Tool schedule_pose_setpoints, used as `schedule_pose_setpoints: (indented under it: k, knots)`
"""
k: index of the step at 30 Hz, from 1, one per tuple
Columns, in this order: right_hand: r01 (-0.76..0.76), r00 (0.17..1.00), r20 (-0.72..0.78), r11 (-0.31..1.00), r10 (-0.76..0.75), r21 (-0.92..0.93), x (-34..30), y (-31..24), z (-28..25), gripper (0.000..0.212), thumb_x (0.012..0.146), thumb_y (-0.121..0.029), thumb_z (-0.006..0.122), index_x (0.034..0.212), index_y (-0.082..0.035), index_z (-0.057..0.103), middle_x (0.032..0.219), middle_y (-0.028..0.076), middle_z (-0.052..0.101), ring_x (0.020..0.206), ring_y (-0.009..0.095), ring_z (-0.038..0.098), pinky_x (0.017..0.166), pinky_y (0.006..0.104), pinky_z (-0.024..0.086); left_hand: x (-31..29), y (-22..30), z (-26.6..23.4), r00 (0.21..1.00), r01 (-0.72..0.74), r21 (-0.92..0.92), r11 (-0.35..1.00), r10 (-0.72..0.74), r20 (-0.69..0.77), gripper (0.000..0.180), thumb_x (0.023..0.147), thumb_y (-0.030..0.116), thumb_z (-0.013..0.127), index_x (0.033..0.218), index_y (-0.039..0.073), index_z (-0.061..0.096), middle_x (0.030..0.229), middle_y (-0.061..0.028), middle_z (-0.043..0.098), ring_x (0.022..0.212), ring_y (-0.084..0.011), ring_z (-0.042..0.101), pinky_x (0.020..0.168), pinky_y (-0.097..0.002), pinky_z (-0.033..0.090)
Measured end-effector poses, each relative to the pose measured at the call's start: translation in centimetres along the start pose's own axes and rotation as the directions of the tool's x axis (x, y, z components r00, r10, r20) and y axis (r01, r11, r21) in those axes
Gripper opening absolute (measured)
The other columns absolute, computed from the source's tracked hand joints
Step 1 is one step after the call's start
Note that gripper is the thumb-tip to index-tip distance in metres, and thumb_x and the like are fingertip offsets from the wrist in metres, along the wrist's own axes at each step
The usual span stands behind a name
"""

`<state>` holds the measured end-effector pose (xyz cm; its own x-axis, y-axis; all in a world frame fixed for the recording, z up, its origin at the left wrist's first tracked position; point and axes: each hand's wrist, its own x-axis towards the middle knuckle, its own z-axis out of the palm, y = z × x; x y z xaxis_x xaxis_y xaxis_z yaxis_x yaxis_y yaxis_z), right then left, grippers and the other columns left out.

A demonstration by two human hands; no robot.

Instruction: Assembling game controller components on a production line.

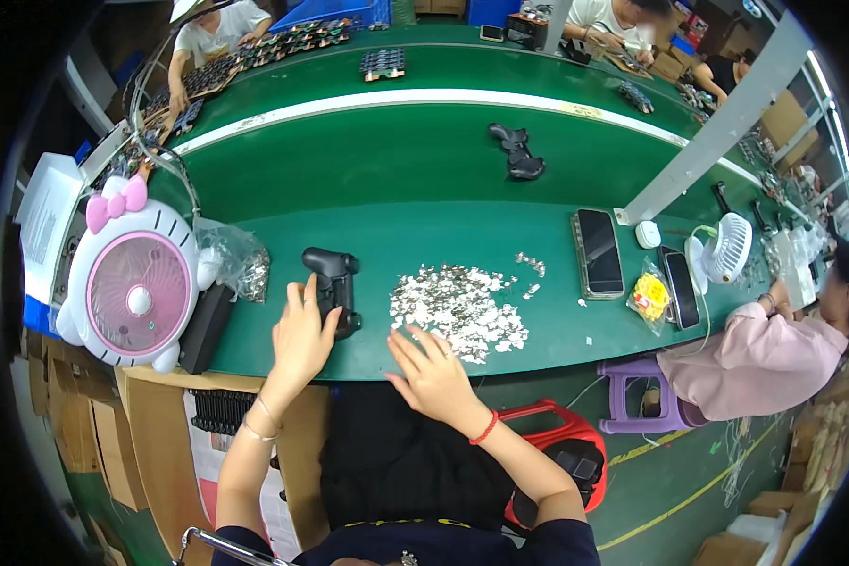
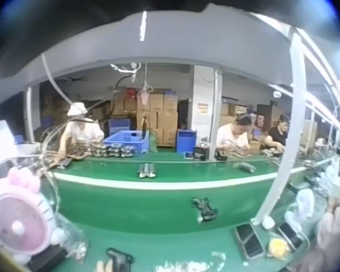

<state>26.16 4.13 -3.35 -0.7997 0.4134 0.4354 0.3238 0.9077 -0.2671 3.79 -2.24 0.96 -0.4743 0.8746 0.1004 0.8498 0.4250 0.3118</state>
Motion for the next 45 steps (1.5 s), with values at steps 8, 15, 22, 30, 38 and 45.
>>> schedule_pose_setpoints:
  k: [8,15,22,30,38,45]
  knots:
    - [0.010,0.999,-0.045,1.000,-0.009,0.021,-1.0,1.0,0.1,0.058,0.088,-0.038,0.072,0.130,0.000,0.062,0.136,0.012,0.060,0.126,0.030,0.054,0.105,0.0440,0.040,10.2,7.4,-1.7,0.938,-0.302,0.089,0.949,0.312,-0.151,0.040,0.091,0.031,0.069,0.120,0.005,0.064,0.124,-0.0153,0.059,0.114,-0.0339,0.058,0.091,-0.0477,0.050]
    - [0.039,0.996,0.077,0.999,-0.037,-0.032,0.8,1.6,-0.2,0.067,0.090,-0.051,0.067,0.131,0.002,0.061,0.141,0.012,0.057,0.132,0.032,0.050,0.108,0.0451,0.039,24.3,18.2,8.8,0.990,-0.130,-0.001,0.992,0.129,0.054,0.066,0.093,0.052,0.064,0.122,-0.007,0.064,0.128,-0.0220,0.055,0.124,-0.0369,0.052,0.093,-0.0516,0.052]
    - [0.197,0.980,0.056,0.976,-0.192,-0.092,-0.6,2.2,0.9,0.052,0.093,-0.046,0.064,0.118,-0.001,0.068,0.127,0.011,0.065,0.128,0.026,0.055,0.108,0.0434,0.040,28.1,23.3,14.7,0.964,0.171,-0.346,0.923,-0.229,-0.133,0.061,0.084,0.049,0.073,0.116,-0.002,0.063,0.127,-0.0160,0.051,0.119,-0.0350,0.051,0.095,-0.0509,0.046]
    - [0.289,0.948,-0.109,0.953,-0.299,-0.094,-0.2,2.1,1.0,0.039,0.094,-0.036,0.068,0.112,-0.002,0.071,0.121,0.009,0.069,0.120,0.022,0.061,0.101,0.0354,0.045,30.0,19.7,14.5,0.988,0.144,-0.282,0.949,-0.120,0.101,0.036,0.087,0.030,0.068,0.118,0.012,0.067,0.134,-0.0165,0.049,0.123,-0.0391,0.050,0.097,-0.0530,0.047]
    - [0.487,0.847,-0.200,0.870,-0.492,-0.077,-1.2,3.0,0.9,0.018,0.091,-0.015,0.066,0.100,-0.001,0.071,0.111,0.011,0.072,0.104,0.021,0.068,0.090,0.0311,0.052,26.4,23.4,15.1,0.967,-0.246,-0.165,0.955,0.231,-0.104,0.039,0.089,0.047,0.070,0.117,0.021,0.072,0.133,-0.0137,0.046,0.121,-0.0410,0.047,0.092,-0.0569,0.045]
    - [0.497,0.829,-0.277,0.867,-0.487,-0.038,-1.9,3.2,1.5,0.019,0.086,-0.012,0.063,0.100,-0.001,0.069,0.114,0.011,0.071,0.099,0.022,0.069,0.078,0.0306,0.055,26.9,21.1,13.7,0.988,-0.155,-0.344,0.926,0.149,-0.044,0.053,0.074,0.029,0.086,0.121,0.016,0.065,0.127,-0.0171,0.050,0.116,-0.0438,0.052,0.096,-0.0516,0.050]
